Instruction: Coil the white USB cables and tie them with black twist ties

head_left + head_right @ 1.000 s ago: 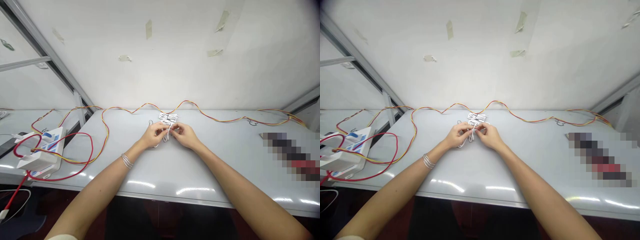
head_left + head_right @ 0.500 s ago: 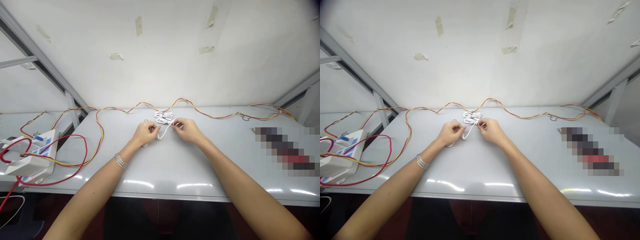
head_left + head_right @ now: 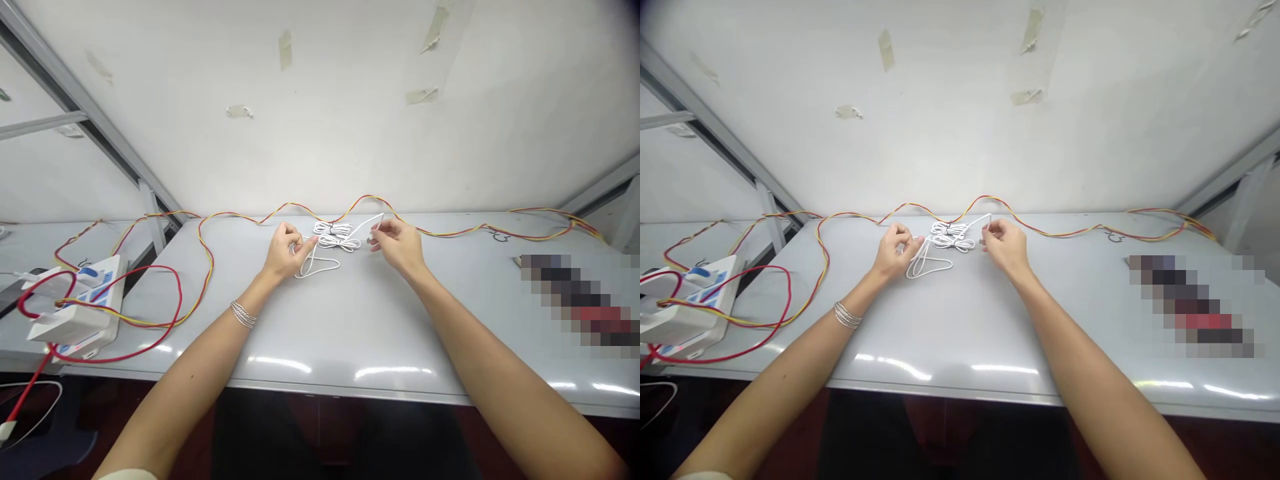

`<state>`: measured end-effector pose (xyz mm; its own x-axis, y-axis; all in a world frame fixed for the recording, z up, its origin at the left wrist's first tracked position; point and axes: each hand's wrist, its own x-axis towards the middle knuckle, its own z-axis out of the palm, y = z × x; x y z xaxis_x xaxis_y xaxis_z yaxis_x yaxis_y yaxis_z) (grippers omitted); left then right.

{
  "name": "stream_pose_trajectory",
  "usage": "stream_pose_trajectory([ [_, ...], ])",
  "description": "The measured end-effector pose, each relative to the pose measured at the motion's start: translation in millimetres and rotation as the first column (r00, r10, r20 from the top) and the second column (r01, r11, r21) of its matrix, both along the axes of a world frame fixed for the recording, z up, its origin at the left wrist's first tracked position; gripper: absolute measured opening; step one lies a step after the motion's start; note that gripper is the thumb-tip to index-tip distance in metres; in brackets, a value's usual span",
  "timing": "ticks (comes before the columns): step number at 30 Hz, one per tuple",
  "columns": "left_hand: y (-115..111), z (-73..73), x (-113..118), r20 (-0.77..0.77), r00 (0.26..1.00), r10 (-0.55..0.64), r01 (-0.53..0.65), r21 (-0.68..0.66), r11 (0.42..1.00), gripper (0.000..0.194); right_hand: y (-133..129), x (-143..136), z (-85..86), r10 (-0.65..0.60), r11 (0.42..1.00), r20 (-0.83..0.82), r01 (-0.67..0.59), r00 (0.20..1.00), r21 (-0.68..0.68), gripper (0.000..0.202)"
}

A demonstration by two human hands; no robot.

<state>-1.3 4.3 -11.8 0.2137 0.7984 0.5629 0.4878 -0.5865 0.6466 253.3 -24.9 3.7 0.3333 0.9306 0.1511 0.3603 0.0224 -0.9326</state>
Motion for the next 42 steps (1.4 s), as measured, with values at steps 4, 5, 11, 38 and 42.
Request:
stream_pose_trajectory([
  [4, 5, -4.3, 0, 0.090, 0.994, -0.064, 0.067, -0.034, 0.997, 0.040, 1, -1, -0.8, -0.064, 0.997, -0.109, 0.068, 0.992, 0.029, 0.010],
  [5, 7, -5.9, 1, 0.137, 0.986, -0.097, 0.103, -0.038, 0.994, 0.035, 1, -2, -1.7, -0.057, 0.998, -0.096, 0.059, 0.994, 0.019, 0.010],
  [11, 14, -16.3, 5, 0.309, 0.915, -0.261, 0.300, -0.087, 0.950, 0.031, -5, -12, -5.6, 0.126, 0.991, 0.142, -0.117, 0.982, -0.067, 0.019],
  [38, -12, 7.8, 8, -0.524, 0.851, 0.047, -0.108, -0.087, 0.990, 0.046, -14, -25, -6.3, 0.180, 0.984, 0.277, -0.172, 0.944, -0.054, 0.021],
  [42, -10, 6.1, 8, -0.374, 0.925, 0.071, -0.109, -0.082, 0.991, 0.031, -12, -23, -7.0, 0.157, 0.988, 0.284, -0.151, 0.946, -0.042, 0.021],
])
